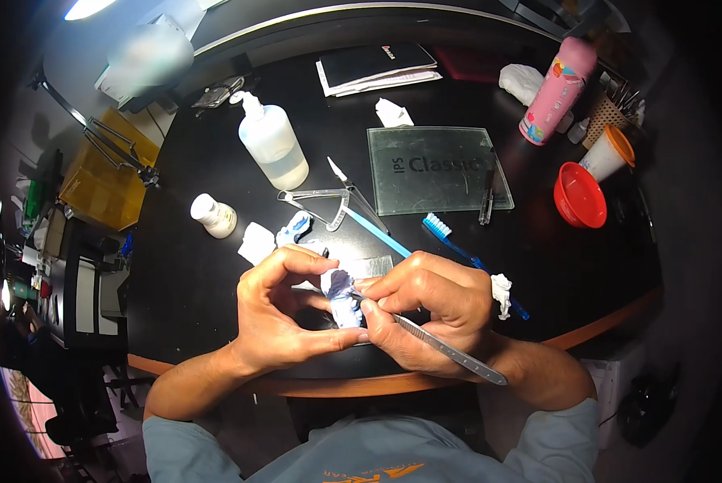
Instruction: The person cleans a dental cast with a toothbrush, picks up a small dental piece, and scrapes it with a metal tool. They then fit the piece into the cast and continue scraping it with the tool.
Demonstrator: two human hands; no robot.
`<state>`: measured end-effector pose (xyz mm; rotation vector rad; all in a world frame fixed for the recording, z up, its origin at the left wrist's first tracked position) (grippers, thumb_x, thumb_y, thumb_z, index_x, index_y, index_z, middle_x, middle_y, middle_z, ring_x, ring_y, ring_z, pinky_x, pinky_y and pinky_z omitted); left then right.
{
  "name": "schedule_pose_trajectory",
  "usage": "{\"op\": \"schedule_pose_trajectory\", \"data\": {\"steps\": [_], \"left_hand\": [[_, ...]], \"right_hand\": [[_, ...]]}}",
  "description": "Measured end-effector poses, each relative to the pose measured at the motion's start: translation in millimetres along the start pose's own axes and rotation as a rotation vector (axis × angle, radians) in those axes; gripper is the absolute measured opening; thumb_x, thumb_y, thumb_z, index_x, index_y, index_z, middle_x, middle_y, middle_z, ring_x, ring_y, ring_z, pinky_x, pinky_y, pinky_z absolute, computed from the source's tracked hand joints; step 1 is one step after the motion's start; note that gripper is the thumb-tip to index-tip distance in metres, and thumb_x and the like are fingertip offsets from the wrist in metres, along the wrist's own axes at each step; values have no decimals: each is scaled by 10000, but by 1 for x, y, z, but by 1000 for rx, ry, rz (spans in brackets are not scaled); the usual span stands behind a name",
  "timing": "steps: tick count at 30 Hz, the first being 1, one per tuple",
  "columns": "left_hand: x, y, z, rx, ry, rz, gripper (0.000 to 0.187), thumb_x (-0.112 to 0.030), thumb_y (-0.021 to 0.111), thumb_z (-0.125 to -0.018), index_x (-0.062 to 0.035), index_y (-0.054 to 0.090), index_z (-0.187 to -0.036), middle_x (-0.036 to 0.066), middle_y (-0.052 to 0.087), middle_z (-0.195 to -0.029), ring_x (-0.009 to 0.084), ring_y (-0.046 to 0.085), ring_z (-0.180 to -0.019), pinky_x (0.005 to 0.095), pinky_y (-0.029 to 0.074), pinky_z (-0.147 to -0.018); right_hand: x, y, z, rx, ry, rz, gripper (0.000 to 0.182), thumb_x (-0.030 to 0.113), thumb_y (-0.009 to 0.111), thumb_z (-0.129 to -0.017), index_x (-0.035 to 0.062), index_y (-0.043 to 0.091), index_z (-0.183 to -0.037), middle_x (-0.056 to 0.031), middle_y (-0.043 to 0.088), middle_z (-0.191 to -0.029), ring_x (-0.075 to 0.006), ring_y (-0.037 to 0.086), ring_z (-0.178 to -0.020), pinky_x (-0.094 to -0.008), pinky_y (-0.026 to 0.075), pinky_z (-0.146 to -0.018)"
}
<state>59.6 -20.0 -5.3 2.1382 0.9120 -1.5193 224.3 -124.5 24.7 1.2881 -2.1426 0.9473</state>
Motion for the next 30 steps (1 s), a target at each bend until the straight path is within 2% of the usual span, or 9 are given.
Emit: {"op": "schedule_pose_trajectory", "data": {"steps": [3, 6, 18, 24, 30], "left_hand": [[0, 0, 0, -13, 21, -15, 566, -92, 1021, -689, 75, 693, -1118, 123, 694, -1078, 181, 762, -992, 291, 709, -784], [-1, 0, 0, -14, 41, -23, 563, -99, 1023, -688, 73, 691, -1108, 116, 689, -1060, 179, 765, -980, 290, 709, -779], [-9, 0, 0, -1, 93, -138, 541, -105, 1021, -692, 75, 700, -1089, 98, 672, -1029, 171, 766, -932, 291, 713, -774], [-9, 1, 3, -26, 226, -253, 511, -128, 1015, -700, 46, 725, -1084, 104, 687, -957, 178, 764, -856, 290, 700, -712], [-10, 1, 3, -34, 257, -303, 512, -131, 1017, -689, 40, 731, -1078, 106, 692, -927, 175, 759, -826, 286, 692, -687]], "right_hand": [[-1, 1, 1, -14, 1, 0, 186, -72, 814, -826, -16, 638, -814, -184, 750, -887, -257, 813, -869, -315, 666, -734], [2, 1, -1, 22, -4, 11, 205, -84, 785, -862, -7, 601, -815, -217, 739, -880, -282, 808, -871, -365, 688, -788], [1, 2, -1, 26, 3, -14, 224, -89, 786, -855, -1, 593, -783, -214, 743, -863, -270, 808, -857, -360, 686, -789], [-2, 2, 0, 24, 54, -36, 241, -78, 786, -848, 12, 581, -759, -204, 747, -844, -267, 809, -855, -369, 687, -783], [-2, 2, 0, 18, 62, -55, 225, -80, 783, -834, 7, 596, -743, -209, 754, -831, -270, 809, -845, -384, 690, -794]]}}
Point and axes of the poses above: each hand's wrist, its own z-axis away from the middle knuckle, its own y-axis out of the palm, x = y × z, the point moved 5 cm from there along -z, towards the middle knuckle
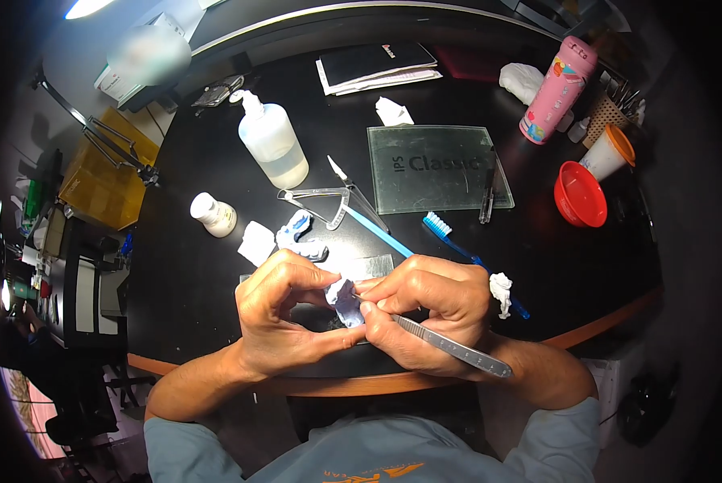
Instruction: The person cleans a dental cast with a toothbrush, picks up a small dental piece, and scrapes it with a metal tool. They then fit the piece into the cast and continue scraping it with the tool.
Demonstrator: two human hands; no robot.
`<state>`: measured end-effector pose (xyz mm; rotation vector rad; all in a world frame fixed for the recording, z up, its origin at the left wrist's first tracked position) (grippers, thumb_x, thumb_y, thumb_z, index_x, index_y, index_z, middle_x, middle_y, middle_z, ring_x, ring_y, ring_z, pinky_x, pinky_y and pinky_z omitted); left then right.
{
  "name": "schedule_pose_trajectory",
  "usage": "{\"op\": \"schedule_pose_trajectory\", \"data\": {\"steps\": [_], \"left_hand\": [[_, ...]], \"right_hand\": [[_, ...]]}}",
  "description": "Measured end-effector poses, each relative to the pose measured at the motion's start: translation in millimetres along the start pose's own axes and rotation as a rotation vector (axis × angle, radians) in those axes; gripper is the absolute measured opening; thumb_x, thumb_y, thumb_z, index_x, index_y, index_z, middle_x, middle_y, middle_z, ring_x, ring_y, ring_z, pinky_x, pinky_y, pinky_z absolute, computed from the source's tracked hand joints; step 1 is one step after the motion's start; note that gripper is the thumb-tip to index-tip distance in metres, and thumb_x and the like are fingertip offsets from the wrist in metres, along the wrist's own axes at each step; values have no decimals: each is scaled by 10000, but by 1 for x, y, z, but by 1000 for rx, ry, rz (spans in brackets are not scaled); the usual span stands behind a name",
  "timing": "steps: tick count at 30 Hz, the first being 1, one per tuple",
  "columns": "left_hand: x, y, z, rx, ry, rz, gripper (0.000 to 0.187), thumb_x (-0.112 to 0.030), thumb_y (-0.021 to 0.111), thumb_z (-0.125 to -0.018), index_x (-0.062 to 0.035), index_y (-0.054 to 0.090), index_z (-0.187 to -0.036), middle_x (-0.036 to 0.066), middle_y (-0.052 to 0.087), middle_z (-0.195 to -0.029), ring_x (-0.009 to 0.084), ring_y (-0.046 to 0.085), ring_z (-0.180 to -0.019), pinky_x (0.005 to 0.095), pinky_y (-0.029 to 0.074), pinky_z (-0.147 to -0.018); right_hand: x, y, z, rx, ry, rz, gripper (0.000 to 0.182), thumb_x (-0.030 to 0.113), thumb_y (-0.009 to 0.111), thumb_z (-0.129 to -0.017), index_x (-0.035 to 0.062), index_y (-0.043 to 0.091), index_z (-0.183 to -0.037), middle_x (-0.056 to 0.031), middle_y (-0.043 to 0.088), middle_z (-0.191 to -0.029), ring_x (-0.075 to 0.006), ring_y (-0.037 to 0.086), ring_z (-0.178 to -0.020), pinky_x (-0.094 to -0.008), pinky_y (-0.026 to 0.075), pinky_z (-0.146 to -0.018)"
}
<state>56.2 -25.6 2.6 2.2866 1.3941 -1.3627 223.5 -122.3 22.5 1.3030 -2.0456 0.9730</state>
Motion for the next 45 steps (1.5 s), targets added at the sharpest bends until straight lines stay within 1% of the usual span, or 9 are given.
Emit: {"op": "schedule_pose_trajectory", "data": {"steps": [6, 9, 12, 15, 24, 33, 36, 42, 45], "left_hand": [[3, 2, -1, 0, -130, 143, 505, -102, 1017, -696, 57, 703, -1058, 108, 697, -1008, 169, 770, -910, 287, 707, -747], [9, 6, 2, -6, -285, 302, 534, -93, 1021, -700, 63, 679, -1079, 114, 699, -1056, 182, 771, -974, 298, 706, -798], [11, 6, 3, 21, -328, 352, 572, -90, 1022, -701, 69, 660, -1114, 130, 707, -1077, 195, 772, -1000, 306, 701, -828], [10, 6, 2, 31, -319, 360, 578, -80, 1018, -707, 69, 646, -1123, 146, 716, -1097, 197, 773, -1008, 316, 695, -856], [12, 7, 3, 49, -380, 491, 601, -14, 1003, -709, 56, 614, -1161, 152, 717, -1106, 209, 769, -1043, 334, 693, -880], [15, 8, 3, 47, -444, 707, 581, 61, 964, -732, 68, 593, -1179, 184, 708, -1138, 253, 764, -1075, 376, 699, -886], [14, 8, 3, 49, -472, 742, 564, 83, 949, -739, 70, 590, -1173, 204, 716, -1127, 257, 767, -1070, 381, 698, -892], [18, 7, 4, 83, -542, 834, 603, 99, 932, -752, 94, 586, -1246, 216, 736, -1098, 255, 780, -1022, 383, 694, -891], [16, 6, 4, 98, -515, 829, 618, 97, 928, -759, 102, 584, -1273, 216, 740, -1097, 252, 781, -1018, 378, 692, -887]], "right_hand": [[1, 0, 0, -5, -9, 34, 186, -93, 775, -831, -5, 626, -764, -207, 762, -840, -267, 810, -844, -389, 691, -808], [1, -1, 0, -9, -37, 42, 174, -99, 777, -832, -9, 638, -778, -209, 766, -850, -264, 810, -847, -390, 690, -815], [2, 0, 0, -11, -65, 51, 170, -98, 783, -833, -10, 644, -789, -211, 769, -862, -265, 810, -847, -392, 690, -820], [2, 0, 1, -29, -51, 33, 170, -97, 808, -809, -24, 656, -788, -179, 759, -853, -264, 814, -868, -343, 681, -783], [2, 0, 2, -37, -71, 26, 169, -104, 821, -799, -27, 671, -805, -183, 761, -879, -278, 816, -887, -353, 685, -792], [4, -1, 3, -61, -103, 17, 173, -110, 839, -777, -25, 703, -841, -180, 767, -883, -290, 817, -891, -343, 684, -785], [4, -1, 3, -51, -119, 18, 174, -105, 845, -776, -27, 708, -850, -181, 769, -885, -290, 817, -892, -341, 683, -777], [7, -3, 3, -56, -146, 15, 160, -100, 838, -800, -25, 716, -870, -180, 771, -905, -284, 816, -902, -328, 679, -772], [9, -4, 2, -70, -137, -13, 158, -92, 836, -815, -20, 719, -890, -179, 770, -923, -279, 816, -910, -319, 676, -771]]}}
Point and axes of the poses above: each hand's wrist, its own z-axis away from the middle knuckle, its own y-axis out of the palm, x = y × z, the point moved 5 cm from there along -z, towards the middle knuckle
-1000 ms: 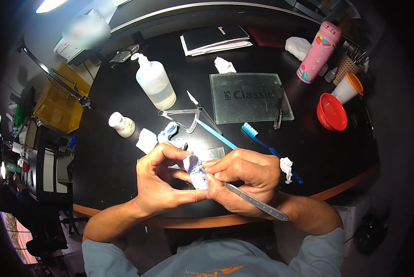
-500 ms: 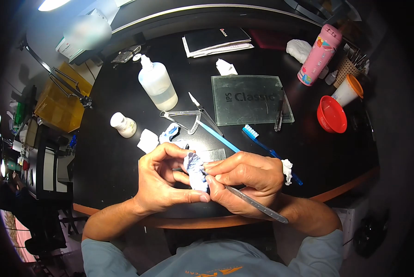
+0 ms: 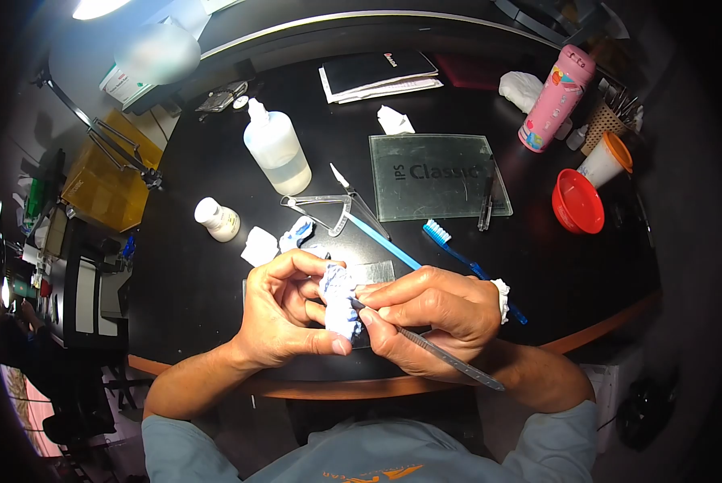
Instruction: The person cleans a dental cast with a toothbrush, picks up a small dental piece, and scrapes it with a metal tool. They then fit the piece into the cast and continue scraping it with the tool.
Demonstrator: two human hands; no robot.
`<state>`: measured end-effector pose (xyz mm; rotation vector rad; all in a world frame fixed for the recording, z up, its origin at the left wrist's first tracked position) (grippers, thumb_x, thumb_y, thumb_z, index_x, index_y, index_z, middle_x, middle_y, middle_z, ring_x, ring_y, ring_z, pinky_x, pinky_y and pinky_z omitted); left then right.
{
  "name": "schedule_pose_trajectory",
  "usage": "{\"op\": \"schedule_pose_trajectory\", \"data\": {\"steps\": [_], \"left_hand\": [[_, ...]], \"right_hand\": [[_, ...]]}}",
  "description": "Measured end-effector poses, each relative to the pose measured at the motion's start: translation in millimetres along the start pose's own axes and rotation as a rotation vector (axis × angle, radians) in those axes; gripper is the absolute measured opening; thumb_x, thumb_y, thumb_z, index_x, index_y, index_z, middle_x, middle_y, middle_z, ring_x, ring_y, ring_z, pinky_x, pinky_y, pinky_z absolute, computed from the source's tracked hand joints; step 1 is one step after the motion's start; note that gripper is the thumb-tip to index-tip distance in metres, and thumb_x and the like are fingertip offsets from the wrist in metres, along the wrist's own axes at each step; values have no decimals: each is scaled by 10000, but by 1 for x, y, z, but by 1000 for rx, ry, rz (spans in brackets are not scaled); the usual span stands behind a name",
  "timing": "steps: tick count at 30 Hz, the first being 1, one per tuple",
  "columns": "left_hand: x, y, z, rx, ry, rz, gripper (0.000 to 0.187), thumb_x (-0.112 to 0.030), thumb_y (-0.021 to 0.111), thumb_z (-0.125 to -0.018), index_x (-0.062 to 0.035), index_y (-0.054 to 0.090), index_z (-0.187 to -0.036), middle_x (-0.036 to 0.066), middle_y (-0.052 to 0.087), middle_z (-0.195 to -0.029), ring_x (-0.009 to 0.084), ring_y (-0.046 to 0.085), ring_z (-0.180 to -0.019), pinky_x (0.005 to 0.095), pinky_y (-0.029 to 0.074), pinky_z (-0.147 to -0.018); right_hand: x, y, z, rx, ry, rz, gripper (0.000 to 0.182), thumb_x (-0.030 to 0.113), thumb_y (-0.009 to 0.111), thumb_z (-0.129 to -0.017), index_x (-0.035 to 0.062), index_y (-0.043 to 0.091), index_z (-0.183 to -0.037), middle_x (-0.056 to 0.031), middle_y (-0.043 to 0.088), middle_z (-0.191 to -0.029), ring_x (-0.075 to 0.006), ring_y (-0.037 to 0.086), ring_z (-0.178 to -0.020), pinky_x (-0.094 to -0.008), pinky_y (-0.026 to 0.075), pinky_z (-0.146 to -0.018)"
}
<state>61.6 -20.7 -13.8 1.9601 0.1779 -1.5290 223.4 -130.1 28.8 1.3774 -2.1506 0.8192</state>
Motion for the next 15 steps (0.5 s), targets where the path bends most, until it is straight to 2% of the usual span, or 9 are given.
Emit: {"op": "schedule_pose_trajectory", "data": {"steps": [15], "left_hand": [[-1, 1, 0, -10, 22, -23, 565, 96, 926, -763, 97, 594, -1222, 217, 734, -1104, 253, 775, -1046, 391, 691, -908]], "right_hand": [[-1, 1, 0, 30, -37, 56, 173, -106, 845, -790, -27, 731, -893, -185, 768, -921, -293, 816, -903, -331, 683, -769]]}}
Point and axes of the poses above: each hand's wrist, its own z-axis away from the middle knuckle, its own y-axis out of the palm, x = y × z, the point moved 5 cm from there along -z, towards the middle knuckle
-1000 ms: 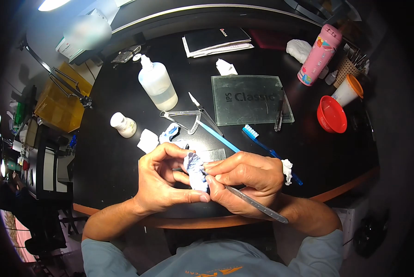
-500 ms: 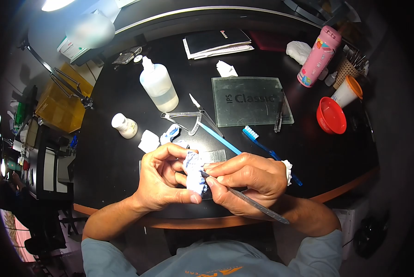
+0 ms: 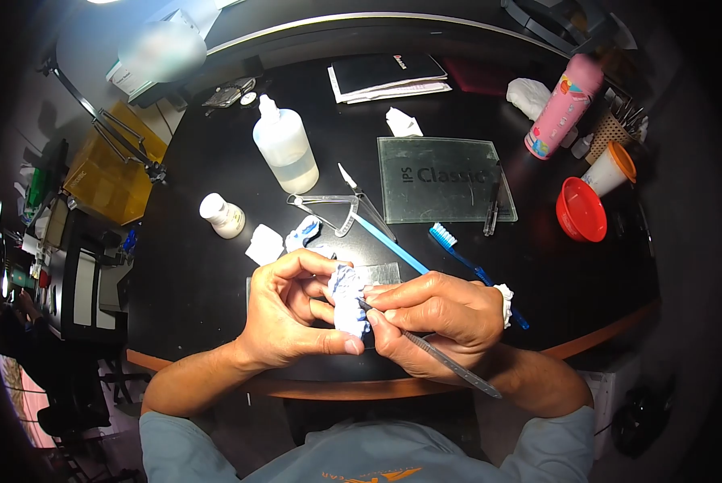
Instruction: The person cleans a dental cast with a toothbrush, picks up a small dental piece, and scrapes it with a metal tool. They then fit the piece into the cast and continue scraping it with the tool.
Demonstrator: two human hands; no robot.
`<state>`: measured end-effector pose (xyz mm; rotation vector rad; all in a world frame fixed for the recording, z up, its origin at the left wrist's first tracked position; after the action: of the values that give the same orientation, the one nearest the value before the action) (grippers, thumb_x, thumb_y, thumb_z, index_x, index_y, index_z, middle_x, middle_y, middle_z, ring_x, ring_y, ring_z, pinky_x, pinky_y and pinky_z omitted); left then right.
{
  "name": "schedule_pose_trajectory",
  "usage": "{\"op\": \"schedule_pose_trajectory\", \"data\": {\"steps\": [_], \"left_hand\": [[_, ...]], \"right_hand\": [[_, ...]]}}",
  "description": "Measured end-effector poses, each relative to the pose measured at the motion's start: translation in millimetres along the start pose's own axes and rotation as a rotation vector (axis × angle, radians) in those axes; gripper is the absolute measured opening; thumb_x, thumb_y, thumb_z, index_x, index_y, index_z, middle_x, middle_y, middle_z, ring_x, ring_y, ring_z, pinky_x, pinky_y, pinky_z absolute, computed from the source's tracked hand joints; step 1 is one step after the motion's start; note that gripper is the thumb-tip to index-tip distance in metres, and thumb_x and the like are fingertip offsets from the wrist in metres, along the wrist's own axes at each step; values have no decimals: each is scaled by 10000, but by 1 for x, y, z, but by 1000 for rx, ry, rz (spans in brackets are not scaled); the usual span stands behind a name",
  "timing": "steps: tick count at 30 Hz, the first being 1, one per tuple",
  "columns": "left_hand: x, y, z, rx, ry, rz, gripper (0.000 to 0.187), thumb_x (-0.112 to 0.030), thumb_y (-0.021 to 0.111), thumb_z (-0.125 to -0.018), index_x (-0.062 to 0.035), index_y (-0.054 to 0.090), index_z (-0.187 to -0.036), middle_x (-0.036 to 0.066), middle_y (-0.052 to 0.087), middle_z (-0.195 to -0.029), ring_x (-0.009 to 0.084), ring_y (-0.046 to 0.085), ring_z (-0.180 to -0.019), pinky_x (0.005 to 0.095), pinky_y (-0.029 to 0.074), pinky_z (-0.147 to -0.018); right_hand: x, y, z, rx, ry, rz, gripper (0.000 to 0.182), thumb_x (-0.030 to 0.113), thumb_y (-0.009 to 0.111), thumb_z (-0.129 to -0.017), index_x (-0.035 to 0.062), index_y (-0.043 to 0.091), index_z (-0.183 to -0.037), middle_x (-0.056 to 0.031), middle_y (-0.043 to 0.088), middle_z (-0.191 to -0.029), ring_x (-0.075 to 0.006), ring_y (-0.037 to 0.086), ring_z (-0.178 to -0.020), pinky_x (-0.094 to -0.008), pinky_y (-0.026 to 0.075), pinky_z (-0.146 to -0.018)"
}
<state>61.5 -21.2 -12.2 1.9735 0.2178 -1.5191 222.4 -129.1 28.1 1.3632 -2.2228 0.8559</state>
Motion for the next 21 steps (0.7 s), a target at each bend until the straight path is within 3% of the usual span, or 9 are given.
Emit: {"op": "schedule_pose_trajectory", "data": {"steps": [3, 12, 21], "left_hand": [[2, -2, 0, 11, -29, 8, 569, 96, 920, -772, 99, 589, -1234, 218, 740, -1090, 258, 781, -1030, 386, 691, -903], [3, -3, 0, 10, -75, 15, 595, 96, 921, -770, 93, 585, -1262, 215, 752, -1068, 258, 790, -1003, 374, 688, -892], [-5, 2, 2, -50, 273, -307, 622, -74, 1030, -687, 53, 657, -1169, 128, 709, -1098, 195, 772, -1013, 329, 695, -864]], "right_hand": [[2, 0, -2, 46, -13, 18, 186, -101, 827, -818, -5, 696, -908, -208, 766, -913, -311, 815, -900, -373, 688, -814], [2, -1, -2, 60, 0, 10, 175, -103, 828, -803, -5, 700, -874, -216, 775, -935, -304, 815, -902, -374, 692, -828], [2, 1, -3, 2, -9, -26, 145, -103, 769, -857, -32, 643, -866, -203, 726, -879, -265, 802, -841, -395, 699, -820]]}}
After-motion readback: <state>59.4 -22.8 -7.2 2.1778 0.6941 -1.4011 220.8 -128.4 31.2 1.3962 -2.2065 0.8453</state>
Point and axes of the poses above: each hand's wrist, its own z-axis away from the middle knuckle, its own y-axis out of the palm, x = y × z, the point moved 5 cm from there along -z, towards the middle knuckle
